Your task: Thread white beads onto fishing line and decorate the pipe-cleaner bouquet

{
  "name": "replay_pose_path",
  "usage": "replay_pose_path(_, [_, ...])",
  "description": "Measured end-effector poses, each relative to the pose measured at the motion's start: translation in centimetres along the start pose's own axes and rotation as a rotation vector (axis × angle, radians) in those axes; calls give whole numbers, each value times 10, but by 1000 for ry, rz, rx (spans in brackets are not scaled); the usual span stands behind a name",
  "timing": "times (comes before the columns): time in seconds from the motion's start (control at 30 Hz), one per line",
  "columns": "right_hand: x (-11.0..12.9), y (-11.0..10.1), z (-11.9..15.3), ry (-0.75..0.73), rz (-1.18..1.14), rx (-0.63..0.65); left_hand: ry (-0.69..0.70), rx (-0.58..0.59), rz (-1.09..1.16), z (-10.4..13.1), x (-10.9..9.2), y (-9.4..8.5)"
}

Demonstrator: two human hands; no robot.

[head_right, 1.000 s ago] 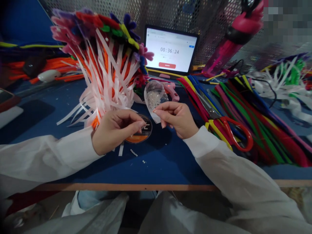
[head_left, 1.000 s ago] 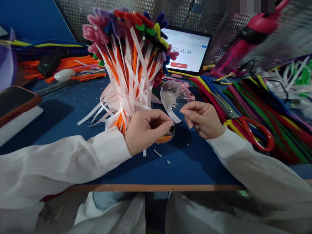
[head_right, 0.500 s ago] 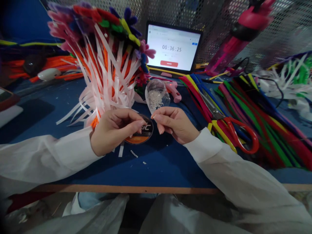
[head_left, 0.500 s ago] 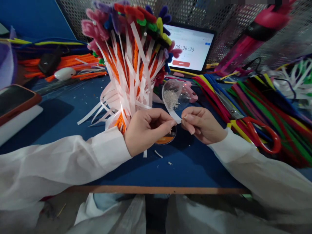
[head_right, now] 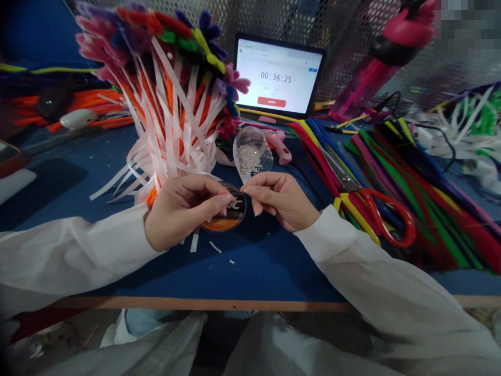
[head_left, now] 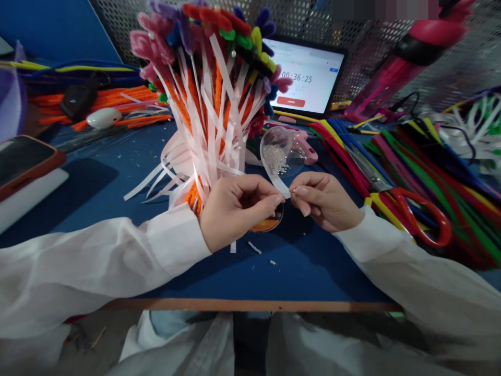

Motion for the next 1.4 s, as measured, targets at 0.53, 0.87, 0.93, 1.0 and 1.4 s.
replay_pose_path(0.53, [-1,1,0,12,-34,9,-23,10,-44,0,1,0])
replay_pose_path(0.87, [-1,1,1,13,-21,-4,-43,10,-17,0,3,1])
replay_pose_path(0.93, [0,1,1,9,-28,0,-37,13,-10,0,3,1])
replay_pose_path(1.0, [0,2,0,10,-27,0,-31,13,-12,0,2,1])
replay_pose_path(1.4, [-1,1,0,15,-18,-4,-44,14,-3,1,3,1])
Point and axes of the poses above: each hand's wrist, its own z-axis away from the middle knuckle, its own y-axis out of the palm, x = y × z, the point moved 6 cm from there along -z, towards the middle knuckle, and after that the axes turned 9 degrees about -x, right-handed, at the moved point
